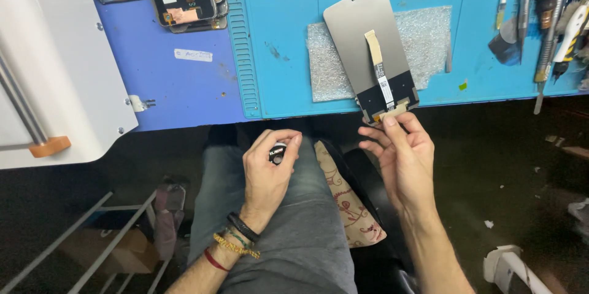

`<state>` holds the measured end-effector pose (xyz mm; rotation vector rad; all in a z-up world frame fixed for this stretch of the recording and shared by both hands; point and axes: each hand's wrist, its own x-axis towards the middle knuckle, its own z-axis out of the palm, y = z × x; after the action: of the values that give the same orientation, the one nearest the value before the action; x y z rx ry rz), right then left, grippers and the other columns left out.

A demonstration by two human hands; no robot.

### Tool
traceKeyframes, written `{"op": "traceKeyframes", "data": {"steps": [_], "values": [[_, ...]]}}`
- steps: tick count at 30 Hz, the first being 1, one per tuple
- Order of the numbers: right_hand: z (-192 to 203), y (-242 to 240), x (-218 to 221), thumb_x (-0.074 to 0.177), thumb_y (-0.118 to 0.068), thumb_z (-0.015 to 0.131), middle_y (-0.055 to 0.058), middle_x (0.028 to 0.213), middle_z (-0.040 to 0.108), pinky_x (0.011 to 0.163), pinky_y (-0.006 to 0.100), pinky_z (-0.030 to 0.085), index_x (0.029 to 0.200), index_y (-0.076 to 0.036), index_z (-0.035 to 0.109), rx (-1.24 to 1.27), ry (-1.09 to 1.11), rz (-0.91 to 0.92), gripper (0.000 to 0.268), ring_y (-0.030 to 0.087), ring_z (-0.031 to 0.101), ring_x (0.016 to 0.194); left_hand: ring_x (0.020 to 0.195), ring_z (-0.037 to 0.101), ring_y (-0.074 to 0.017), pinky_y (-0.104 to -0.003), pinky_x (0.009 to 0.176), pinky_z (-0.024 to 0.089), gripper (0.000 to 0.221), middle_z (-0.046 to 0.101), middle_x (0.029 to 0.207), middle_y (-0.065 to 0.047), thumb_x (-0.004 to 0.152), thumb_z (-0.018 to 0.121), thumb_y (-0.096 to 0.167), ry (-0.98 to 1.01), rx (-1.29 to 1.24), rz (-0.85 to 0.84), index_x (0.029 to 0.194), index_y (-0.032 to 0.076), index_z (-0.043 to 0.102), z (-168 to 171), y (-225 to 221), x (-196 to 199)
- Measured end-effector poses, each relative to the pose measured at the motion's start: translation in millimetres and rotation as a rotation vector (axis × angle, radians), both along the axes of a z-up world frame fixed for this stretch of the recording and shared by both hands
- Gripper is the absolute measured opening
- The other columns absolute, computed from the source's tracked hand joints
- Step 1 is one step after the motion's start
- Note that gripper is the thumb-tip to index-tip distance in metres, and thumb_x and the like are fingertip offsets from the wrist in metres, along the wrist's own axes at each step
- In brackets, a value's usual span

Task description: Separating a smartphone screen from its frame using a heating plate and a thin cutting wire

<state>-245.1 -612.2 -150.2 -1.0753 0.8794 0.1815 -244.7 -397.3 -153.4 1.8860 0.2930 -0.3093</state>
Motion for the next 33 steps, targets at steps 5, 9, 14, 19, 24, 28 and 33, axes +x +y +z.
{"op": "traceKeyframes", "data": {"steps": [5,9,14,19,24,28,33], "values": [[-2.9,1.5,0.2,0.102,-0.015,0.068,0.006,0.096,0.068,0.07,0.032,0.065,0.102,-0.009,0.063,0.036,0.017,-0.043,0.008,0.028,0.077,0.094,0.066,0.061,-0.0111,-0.025,0.057,0.049,0.009,0.067,0.079,-0.002,0.097,0.071,0.007,-0.132,0.05,-0.104,0.089,0.005,0.074,-16.5,6.1,-12.2],[6.0,6.1,6.1,0.103,-0.019,0.068,0.0,0.089,0.064,0.06,0.027,0.052,0.098,-0.013,0.063,0.026,-0.004,-0.027,0.01,0.012,0.064,0.076,0.065,0.059,-0.0123,-0.029,0.063,0.049,0.017,0.061,0.073,0.0,0.093,0.071,0.001,-0.207,0.101,-0.14,0.078,0.008,0.066,-25.4,2.1,-19.5],[-0.4,5.1,5.2,0.103,-0.019,0.068,0.008,0.089,0.069,0.066,0.029,0.062,0.102,-0.008,0.065,0.073,0.013,-0.077,0.011,0.019,0.071,0.084,0.061,0.056,-0.0122,-0.031,0.061,0.047,0.021,0.058,0.069,0.003,0.091,0.07,0.004,-0.159,0.163,-0.171,0.073,0.009,0.062,-31.0,0.0,-17.2],[-2.6,7.1,6.5,0.101,-0.019,0.071,0.006,0.085,0.068,0.065,0.026,0.058,0.096,-0.009,0.065,0.04,0.034,-0.083,0.013,0.014,0.069,0.079,0.057,0.059,-0.0198,-0.039,0.053,0.047,0.024,0.059,0.07,0.001,0.092,0.07,0.013,-0.111,0.286,-0.322,0.072,0.011,0.059,-44.8,-0.9,-28.8],[-3.8,7.1,6.8,0.099,-0.017,0.073,0.005,0.085,0.067,0.061,0.025,0.057,0.095,-0.011,0.063,0.011,0.031,-0.068,0.013,0.013,0.069,0.075,0.067,0.07,-0.0301,-0.047,0.04,0.049,0.008,0.063,0.086,-0.005,0.09,0.065,0.005,-0.227,0.551,-0.963,0.087,0.011,0.061,-39.9,-13.3,-50.0],[-3.0,7.9,6.8,0.1,-0.016,0.072,0.006,0.086,0.066,0.059,0.024,0.055,0.095,-0.01,0.062,-0.012,0.045,-0.058,0.013,0.013,0.068,0.075,0.064,0.061,-0.0196,-0.038,0.037,0.041,0.014,0.056,0.079,0.001,0.08,0.07,0.008,-0.489,0.599,-0.903,0.08,0.016,0.058,-24.0,-26.9,-57.7],[-3.0,10.5,7.7,0.1,-0.014,0.072,0.002,0.085,0.061,0.055,0.021,0.039,0.09,-0.012,0.06,-0.059,0.028,-0.062,0.016,0.008,0.051,0.07,0.068,0.057,-0.0133,-0.03,0.049,0.027,0.029,0.051,0.075,0.004,0.093,0.065,0.012,-0.769,0.484,-0.82,0.069,0.021,0.053,24.3,-43.5,-58.3]]}}
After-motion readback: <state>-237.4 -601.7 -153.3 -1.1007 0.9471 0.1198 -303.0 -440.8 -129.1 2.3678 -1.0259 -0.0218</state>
